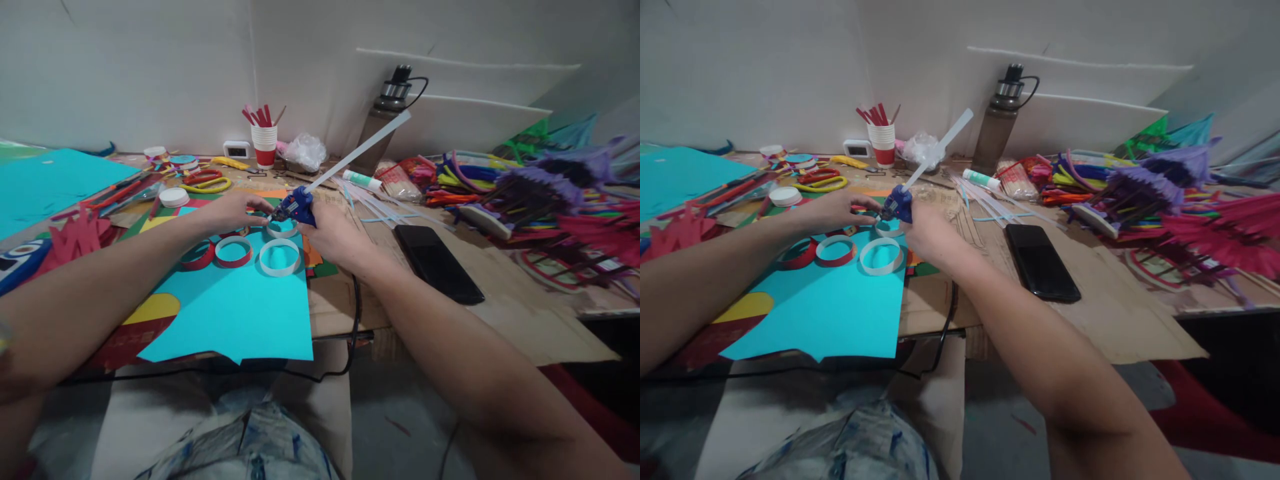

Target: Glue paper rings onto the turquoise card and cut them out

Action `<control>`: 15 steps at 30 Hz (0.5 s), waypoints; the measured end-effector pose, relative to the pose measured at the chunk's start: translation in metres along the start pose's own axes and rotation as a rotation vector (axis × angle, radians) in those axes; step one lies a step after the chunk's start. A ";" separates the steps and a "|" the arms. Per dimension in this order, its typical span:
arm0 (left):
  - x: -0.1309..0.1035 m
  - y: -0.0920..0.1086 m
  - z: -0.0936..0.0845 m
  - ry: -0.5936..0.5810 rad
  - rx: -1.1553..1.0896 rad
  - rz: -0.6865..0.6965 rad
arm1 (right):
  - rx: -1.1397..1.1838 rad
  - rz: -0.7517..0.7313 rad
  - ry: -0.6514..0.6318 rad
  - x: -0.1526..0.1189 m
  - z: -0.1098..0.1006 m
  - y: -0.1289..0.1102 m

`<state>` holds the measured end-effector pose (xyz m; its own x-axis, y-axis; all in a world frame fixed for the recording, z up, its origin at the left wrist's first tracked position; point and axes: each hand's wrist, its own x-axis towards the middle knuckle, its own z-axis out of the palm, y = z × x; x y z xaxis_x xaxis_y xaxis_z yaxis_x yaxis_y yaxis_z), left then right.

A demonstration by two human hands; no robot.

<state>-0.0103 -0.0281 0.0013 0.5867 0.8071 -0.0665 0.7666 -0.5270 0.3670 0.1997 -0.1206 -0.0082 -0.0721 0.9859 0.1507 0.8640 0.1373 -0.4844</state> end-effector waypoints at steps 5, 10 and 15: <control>0.001 -0.001 0.000 -0.009 -0.016 0.001 | -0.001 -0.004 -0.006 -0.001 0.000 -0.001; 0.001 -0.002 0.001 -0.007 -0.029 -0.004 | 0.005 -0.010 -0.012 -0.002 -0.001 -0.002; 0.000 -0.001 0.000 -0.011 -0.010 0.005 | 0.017 0.007 0.000 0.000 -0.001 -0.001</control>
<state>-0.0109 -0.0270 0.0013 0.5931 0.8016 -0.0749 0.7613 -0.5280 0.3764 0.1996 -0.1209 -0.0073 -0.0667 0.9869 0.1472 0.8561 0.1324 -0.4995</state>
